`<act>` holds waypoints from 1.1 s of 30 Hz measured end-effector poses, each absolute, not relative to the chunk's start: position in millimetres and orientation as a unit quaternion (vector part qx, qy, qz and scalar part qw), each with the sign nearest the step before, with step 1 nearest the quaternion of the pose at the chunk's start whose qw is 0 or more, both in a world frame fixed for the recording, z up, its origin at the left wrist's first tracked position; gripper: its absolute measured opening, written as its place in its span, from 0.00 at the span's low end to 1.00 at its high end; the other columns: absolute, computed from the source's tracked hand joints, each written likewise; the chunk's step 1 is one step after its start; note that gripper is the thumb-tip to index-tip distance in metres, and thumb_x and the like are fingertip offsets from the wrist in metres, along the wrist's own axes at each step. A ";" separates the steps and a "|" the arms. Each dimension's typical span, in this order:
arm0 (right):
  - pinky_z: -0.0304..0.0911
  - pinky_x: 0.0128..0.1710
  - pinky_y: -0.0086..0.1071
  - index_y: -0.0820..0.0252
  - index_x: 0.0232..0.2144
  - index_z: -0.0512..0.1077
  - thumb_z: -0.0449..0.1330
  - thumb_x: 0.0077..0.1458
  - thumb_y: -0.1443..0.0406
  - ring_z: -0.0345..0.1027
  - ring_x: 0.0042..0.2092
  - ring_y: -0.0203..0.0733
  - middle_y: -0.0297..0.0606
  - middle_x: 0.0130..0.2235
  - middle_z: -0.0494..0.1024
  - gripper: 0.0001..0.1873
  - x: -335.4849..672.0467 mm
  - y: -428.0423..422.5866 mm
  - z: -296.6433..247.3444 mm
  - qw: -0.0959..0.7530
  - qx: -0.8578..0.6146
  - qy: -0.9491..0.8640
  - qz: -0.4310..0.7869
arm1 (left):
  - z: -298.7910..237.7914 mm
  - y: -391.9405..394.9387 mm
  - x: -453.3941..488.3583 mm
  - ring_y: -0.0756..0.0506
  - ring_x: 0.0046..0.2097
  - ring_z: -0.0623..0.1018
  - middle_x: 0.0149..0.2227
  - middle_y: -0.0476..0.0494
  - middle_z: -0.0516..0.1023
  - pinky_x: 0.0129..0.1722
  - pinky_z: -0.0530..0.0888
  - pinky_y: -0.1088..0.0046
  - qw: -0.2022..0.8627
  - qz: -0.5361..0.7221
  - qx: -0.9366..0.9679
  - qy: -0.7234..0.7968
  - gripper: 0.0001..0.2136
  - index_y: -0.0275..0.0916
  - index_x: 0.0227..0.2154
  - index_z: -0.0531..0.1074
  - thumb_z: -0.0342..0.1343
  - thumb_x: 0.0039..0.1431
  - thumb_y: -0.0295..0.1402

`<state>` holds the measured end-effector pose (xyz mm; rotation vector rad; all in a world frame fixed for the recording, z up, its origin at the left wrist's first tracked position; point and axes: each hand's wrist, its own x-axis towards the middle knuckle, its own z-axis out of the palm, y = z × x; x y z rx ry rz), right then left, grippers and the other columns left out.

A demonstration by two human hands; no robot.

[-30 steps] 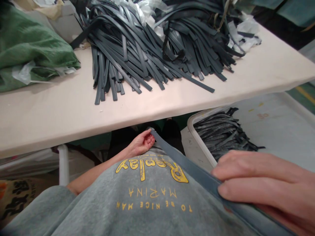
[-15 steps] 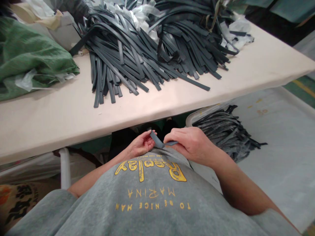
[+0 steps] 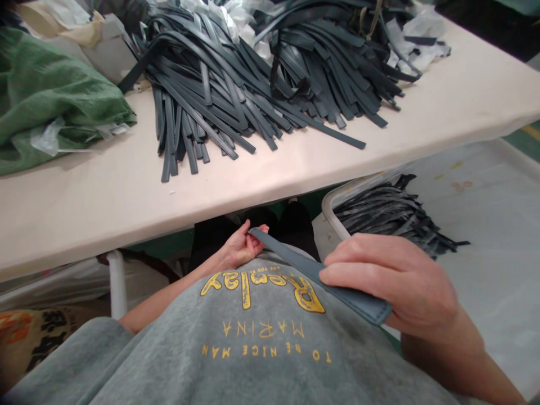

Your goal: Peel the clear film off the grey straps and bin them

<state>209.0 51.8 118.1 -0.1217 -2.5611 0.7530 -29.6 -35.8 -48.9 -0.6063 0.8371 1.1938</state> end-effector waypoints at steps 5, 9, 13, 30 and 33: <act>0.72 0.35 0.27 0.45 0.43 0.76 0.55 0.65 0.61 0.75 0.36 0.36 0.38 0.44 0.79 0.10 210.4 42.6 105.8 0.231 -0.112 -0.936 0.239 | -53.8 -36.9 -29.2 0.50 0.27 0.79 0.27 0.41 0.79 0.27 0.76 0.77 0.695 0.555 -0.269 0.371 0.15 0.32 0.32 0.72 0.48 0.68 0.37; 0.73 0.41 0.28 0.49 0.44 0.75 0.52 0.67 0.62 0.77 0.40 0.36 0.39 0.49 0.79 0.11 197.0 31.9 94.0 0.198 -0.087 -0.937 0.274 | -59.2 -36.9 -29.0 0.50 0.27 0.79 0.27 0.41 0.79 0.26 0.76 0.77 0.713 0.546 -0.257 0.357 0.15 0.31 0.30 0.72 0.48 0.68 0.36; 0.72 0.45 0.27 0.58 0.45 0.71 0.50 0.68 0.67 0.77 0.44 0.36 0.42 0.45 0.81 0.10 186.4 32.2 79.4 0.202 -0.017 -0.926 0.320 | -61.1 -37.4 -29.7 0.50 0.27 0.79 0.27 0.41 0.80 0.27 0.76 0.76 0.719 0.537 -0.259 0.357 0.14 0.31 0.30 0.72 0.50 0.67 0.35; 0.70 0.43 0.39 0.57 0.35 0.75 0.57 0.59 0.70 0.74 0.45 0.45 0.43 0.44 0.80 0.07 125.2 51.4 3.3 0.238 -0.092 -0.931 0.262 | -48.7 -40.3 -20.8 0.49 0.31 0.80 0.28 0.42 0.80 0.35 0.77 0.73 0.759 0.536 -0.155 0.336 0.12 0.33 0.33 0.74 0.49 0.67 0.34; 0.69 0.46 0.43 0.56 0.33 0.76 0.57 0.58 0.69 0.73 0.48 0.46 0.42 0.46 0.81 0.07 113.6 53.1 -23.9 0.262 -0.098 -0.920 0.276 | -44.0 -42.2 -18.3 0.46 0.32 0.81 0.30 0.41 0.80 0.38 0.77 0.67 0.780 0.523 -0.089 0.331 0.13 0.34 0.34 0.74 0.48 0.67 0.35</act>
